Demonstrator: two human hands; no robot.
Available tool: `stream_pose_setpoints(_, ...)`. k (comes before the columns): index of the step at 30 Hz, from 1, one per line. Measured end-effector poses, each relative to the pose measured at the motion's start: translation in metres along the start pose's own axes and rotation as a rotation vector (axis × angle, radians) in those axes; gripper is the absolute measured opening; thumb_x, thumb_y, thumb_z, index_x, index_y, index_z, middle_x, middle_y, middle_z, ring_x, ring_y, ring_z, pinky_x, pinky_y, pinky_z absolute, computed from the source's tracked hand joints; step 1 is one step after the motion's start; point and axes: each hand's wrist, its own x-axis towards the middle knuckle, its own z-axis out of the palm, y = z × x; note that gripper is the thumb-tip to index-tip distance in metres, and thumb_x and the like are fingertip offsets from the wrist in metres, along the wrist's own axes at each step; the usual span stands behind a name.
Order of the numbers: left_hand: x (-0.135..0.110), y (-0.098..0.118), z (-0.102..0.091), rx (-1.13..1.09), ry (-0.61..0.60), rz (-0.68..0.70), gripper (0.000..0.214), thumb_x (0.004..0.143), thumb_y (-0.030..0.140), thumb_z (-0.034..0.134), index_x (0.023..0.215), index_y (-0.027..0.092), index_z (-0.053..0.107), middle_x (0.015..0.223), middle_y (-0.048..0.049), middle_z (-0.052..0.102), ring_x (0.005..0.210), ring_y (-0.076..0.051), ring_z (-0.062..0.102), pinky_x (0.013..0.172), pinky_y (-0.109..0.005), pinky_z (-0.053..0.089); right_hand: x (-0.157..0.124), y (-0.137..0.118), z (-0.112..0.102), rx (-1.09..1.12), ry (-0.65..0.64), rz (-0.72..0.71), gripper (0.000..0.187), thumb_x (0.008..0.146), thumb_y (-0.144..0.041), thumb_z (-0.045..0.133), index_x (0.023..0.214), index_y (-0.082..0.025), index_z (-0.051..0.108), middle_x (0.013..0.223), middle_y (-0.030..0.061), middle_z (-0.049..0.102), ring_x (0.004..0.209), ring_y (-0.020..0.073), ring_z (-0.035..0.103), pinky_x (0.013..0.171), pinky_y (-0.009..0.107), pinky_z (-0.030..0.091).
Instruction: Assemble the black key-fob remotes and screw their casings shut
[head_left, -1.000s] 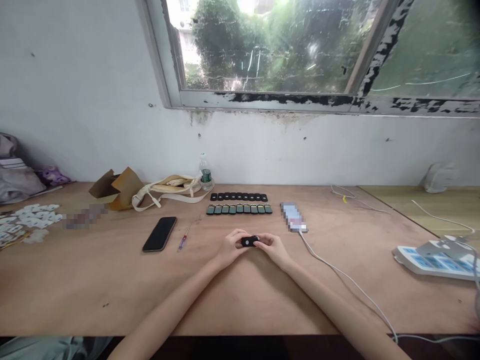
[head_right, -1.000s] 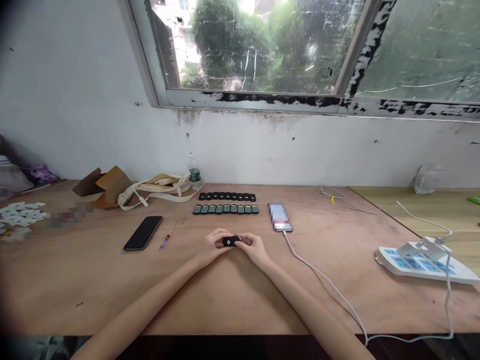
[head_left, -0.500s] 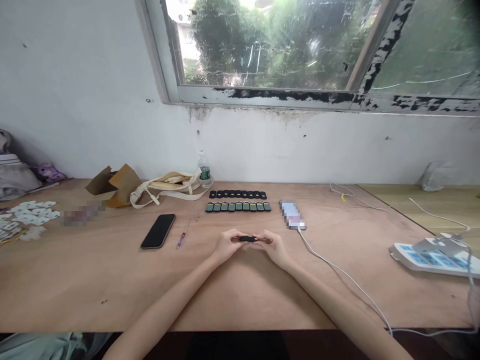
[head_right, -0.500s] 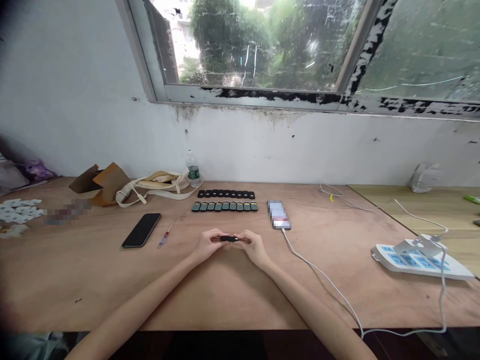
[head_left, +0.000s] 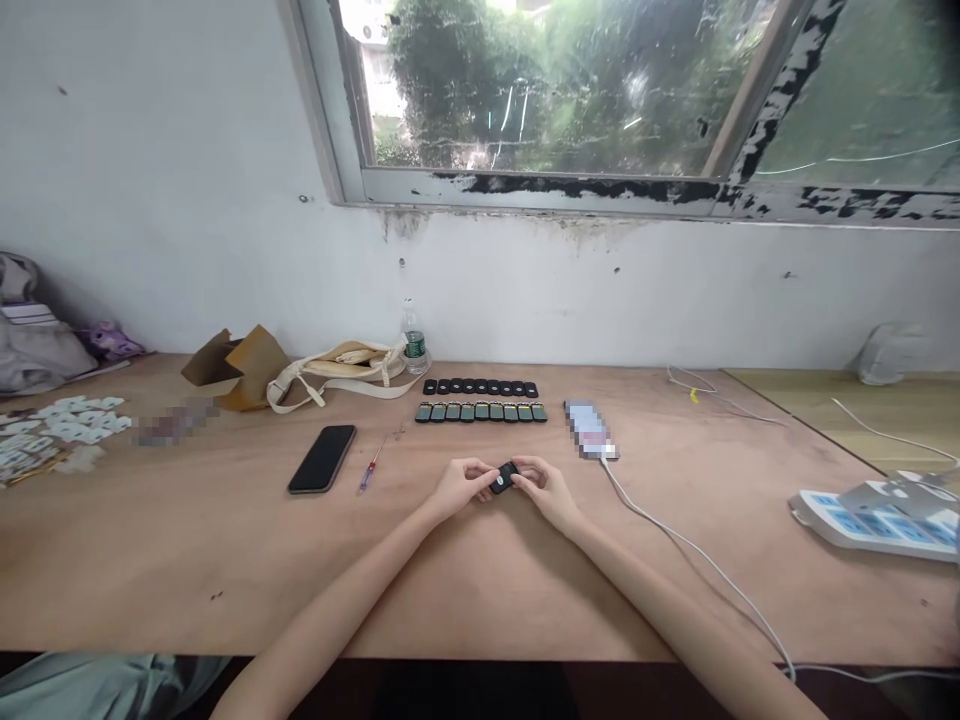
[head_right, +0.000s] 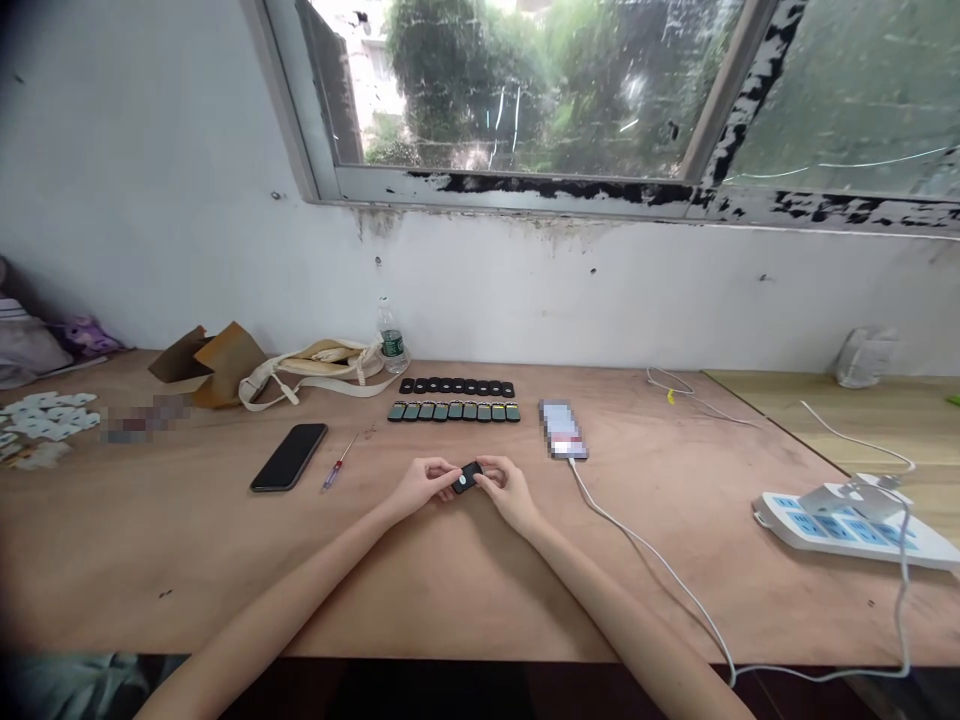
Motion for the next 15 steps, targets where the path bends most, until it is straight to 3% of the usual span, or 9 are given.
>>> stream_pose_setpoints(4, -0.005, 0.004, 0.001, 0.046, -0.046, -0.032, 0.046, 0.066, 0.053, 0.072, 0.084, 0.011, 0.065, 0.063, -0.0044, 0.066, 0.056, -0.013, 0.060, 0.052, -0.022, 0.045, -0.002, 0.000, 0.003, -0.055, -0.050, -0.107, 0.049, 0.069, -0.039, 0.075, 0.112, -0.024, 0.058, 0.117, 0.0079, 0.056, 0.108, 0.0232, 0.060, 0.091, 0.036, 0.052)
stream_pose_setpoints(7, -0.006, 0.004, 0.001, 0.070, -0.107, -0.038, 0.045, 0.069, 0.050, 0.071, 0.091, 0.011, 0.066, 0.069, -0.0054, 0.067, 0.062, -0.014, 0.061, 0.052, -0.022, 0.044, 0.000, -0.001, -0.002, -0.231, -0.084, -0.187, 0.050, 0.070, -0.034, 0.073, 0.115, -0.024, 0.056, 0.116, 0.0075, 0.056, 0.107, 0.0224, 0.059, 0.088, 0.036, 0.052)
stream_pose_setpoints(11, -0.002, -0.002, 0.001, 0.072, -0.067, -0.009, 0.041, 0.075, 0.049, 0.065, 0.094, 0.011, 0.065, 0.088, -0.0102, 0.070, 0.060, -0.012, 0.061, 0.055, -0.023, 0.046, 0.017, -0.001, -0.027, -0.607, 0.024, -0.225, 0.045, 0.068, -0.027, 0.068, 0.111, -0.018, 0.057, 0.109, 0.0091, 0.062, 0.104, 0.0244, 0.058, 0.089, 0.038, 0.047)
stream_pose_setpoints(15, 0.002, -0.007, 0.001, 0.037, -0.048, -0.009, 0.041, 0.078, 0.047, 0.061, 0.098, 0.011, 0.062, 0.092, -0.0119, 0.069, 0.059, -0.011, 0.061, 0.057, -0.025, 0.048, 0.054, -0.001, -0.063, -0.904, 0.094, -0.099, 0.040, 0.068, -0.019, 0.062, 0.108, -0.014, 0.059, 0.109, 0.0119, 0.064, 0.106, 0.0277, 0.055, 0.093, 0.038, 0.040)
